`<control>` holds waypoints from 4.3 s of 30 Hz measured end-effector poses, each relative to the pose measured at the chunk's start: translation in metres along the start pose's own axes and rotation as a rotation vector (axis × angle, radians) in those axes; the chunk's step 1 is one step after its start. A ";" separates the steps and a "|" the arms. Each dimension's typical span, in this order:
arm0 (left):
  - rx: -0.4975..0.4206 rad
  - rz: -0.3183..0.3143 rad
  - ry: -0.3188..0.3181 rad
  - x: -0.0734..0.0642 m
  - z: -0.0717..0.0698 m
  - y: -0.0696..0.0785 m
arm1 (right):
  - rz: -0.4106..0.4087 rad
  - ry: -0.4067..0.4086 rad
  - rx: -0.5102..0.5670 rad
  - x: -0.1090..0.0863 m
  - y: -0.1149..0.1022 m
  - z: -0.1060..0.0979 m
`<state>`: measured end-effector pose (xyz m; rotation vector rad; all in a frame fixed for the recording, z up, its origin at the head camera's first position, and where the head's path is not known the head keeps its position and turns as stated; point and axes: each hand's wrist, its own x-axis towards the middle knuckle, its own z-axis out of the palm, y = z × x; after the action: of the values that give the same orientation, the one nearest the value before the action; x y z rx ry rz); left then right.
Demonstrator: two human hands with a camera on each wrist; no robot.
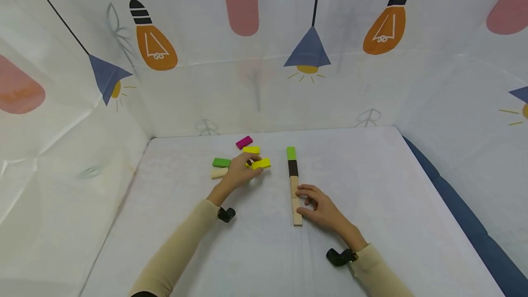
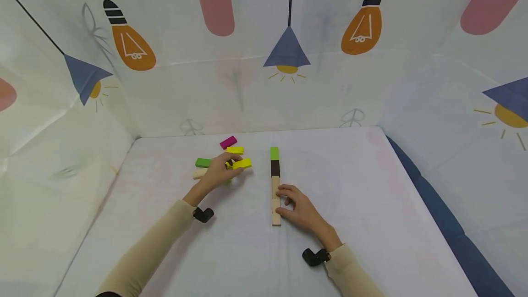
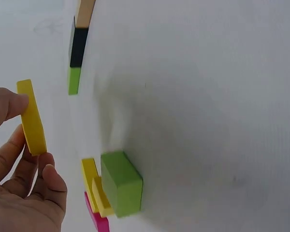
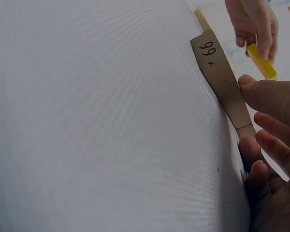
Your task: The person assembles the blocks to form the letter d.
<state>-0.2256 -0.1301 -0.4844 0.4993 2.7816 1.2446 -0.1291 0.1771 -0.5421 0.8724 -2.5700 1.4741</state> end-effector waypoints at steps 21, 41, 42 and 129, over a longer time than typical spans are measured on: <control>0.028 0.085 -0.091 0.001 0.036 0.017 | 0.056 -0.012 -0.012 0.000 -0.004 -0.001; 0.056 0.028 -0.168 0.010 0.056 0.022 | 0.066 -0.017 -0.016 0.000 -0.005 -0.001; 0.059 0.026 -0.169 0.010 0.056 0.022 | 0.069 -0.018 -0.015 0.000 -0.005 -0.001; 0.134 0.068 -0.100 -0.002 0.013 0.011 | 0.048 -0.005 -0.040 -0.001 -0.005 0.002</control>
<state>-0.2186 -0.1143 -0.4853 0.6513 2.7971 1.0187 -0.1257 0.1736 -0.5398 0.8169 -2.6324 1.4283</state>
